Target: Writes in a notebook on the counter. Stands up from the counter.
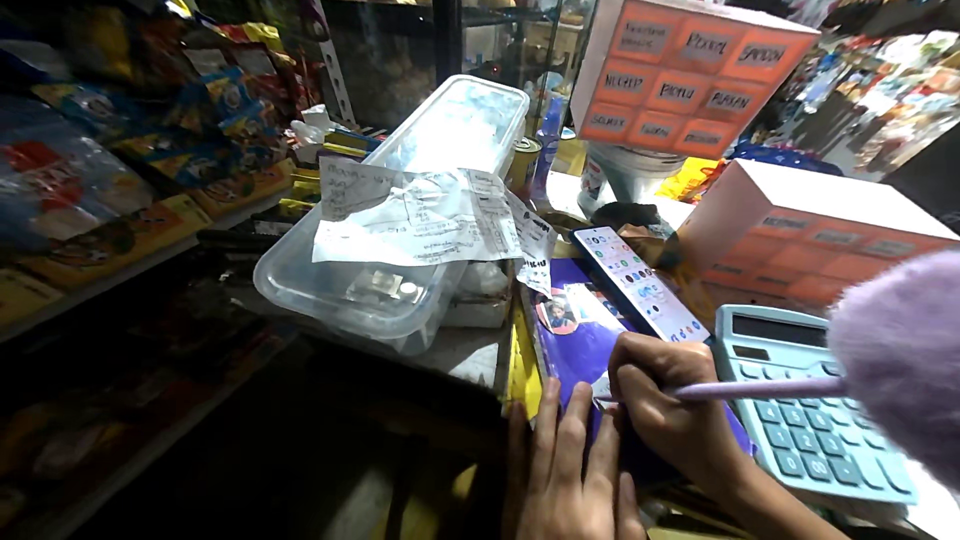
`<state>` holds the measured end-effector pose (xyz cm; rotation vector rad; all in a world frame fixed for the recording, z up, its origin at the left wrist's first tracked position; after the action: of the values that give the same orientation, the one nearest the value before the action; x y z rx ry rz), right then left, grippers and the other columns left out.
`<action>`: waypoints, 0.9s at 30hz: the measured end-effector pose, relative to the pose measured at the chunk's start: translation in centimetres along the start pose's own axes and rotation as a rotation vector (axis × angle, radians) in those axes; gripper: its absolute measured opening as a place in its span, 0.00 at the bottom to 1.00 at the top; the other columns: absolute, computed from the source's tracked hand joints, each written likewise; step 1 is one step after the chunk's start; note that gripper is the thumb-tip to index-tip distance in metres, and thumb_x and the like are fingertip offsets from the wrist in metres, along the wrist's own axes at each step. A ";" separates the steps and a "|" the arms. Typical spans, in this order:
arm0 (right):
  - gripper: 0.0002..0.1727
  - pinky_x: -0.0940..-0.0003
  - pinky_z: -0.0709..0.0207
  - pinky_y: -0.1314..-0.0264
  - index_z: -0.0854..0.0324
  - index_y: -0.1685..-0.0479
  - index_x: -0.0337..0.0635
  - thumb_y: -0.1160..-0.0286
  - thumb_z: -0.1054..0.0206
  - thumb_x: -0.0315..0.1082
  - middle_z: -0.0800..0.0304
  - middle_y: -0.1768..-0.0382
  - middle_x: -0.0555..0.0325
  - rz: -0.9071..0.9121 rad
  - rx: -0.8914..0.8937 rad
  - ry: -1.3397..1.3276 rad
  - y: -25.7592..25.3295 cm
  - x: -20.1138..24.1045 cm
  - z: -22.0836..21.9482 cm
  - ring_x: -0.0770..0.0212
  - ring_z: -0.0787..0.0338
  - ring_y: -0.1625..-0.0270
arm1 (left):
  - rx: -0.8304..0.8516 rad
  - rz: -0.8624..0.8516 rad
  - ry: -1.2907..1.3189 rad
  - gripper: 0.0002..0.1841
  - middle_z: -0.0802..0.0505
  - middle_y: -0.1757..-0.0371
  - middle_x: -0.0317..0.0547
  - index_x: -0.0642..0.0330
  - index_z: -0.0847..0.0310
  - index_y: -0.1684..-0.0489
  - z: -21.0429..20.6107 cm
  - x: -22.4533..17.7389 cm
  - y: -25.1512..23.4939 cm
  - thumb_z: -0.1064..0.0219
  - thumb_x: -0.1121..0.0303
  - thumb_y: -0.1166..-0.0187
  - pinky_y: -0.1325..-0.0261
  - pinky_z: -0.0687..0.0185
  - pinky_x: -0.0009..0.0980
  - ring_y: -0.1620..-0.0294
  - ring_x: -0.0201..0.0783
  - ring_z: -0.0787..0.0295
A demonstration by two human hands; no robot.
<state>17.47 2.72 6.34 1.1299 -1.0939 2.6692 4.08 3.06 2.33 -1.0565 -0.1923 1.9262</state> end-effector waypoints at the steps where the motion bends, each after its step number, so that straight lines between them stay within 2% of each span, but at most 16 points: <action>1: 0.10 0.91 0.42 0.85 0.28 0.89 0.47 0.44 0.40 0.26 0.34 0.91 0.75 -0.002 0.006 -0.009 0.0 0.0 0.0 0.87 0.35 0.87 | -0.003 0.002 0.003 0.19 0.13 0.28 0.62 0.62 0.11 0.37 0.0 0.0 0.0 0.43 0.68 0.18 0.14 0.52 0.65 0.18 0.66 0.29; 10: 0.11 0.92 0.46 0.85 0.30 0.89 0.46 0.44 0.42 0.24 0.37 0.91 0.75 -0.011 0.030 -0.030 -0.1 0.2 0.1 0.87 0.38 0.87 | -0.014 -0.008 -0.007 0.19 0.13 0.29 0.63 0.63 0.11 0.37 -0.1 0.0 0.0 0.43 0.68 0.18 0.15 0.50 0.65 0.18 0.67 0.29; 27: 0.10 0.91 0.44 0.86 0.27 0.89 0.47 0.45 0.40 0.25 0.35 0.91 0.75 -0.008 0.011 -0.014 -0.1 0.1 0.0 0.87 0.36 0.88 | -0.004 0.005 -0.001 0.19 0.14 0.28 0.62 0.62 0.11 0.36 -0.1 0.0 0.1 0.43 0.67 0.17 0.14 0.51 0.64 0.17 0.66 0.30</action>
<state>17.45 2.74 6.45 1.1546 -1.0760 2.6680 4.11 3.02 2.23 -1.0602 -0.1947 1.9309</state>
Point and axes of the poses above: each hand's wrist, its own y-axis away from the middle knuckle, its own z-axis out of the back of the hand, x = y × z, the point moved 6 cm from there along -y, towards the middle knuckle
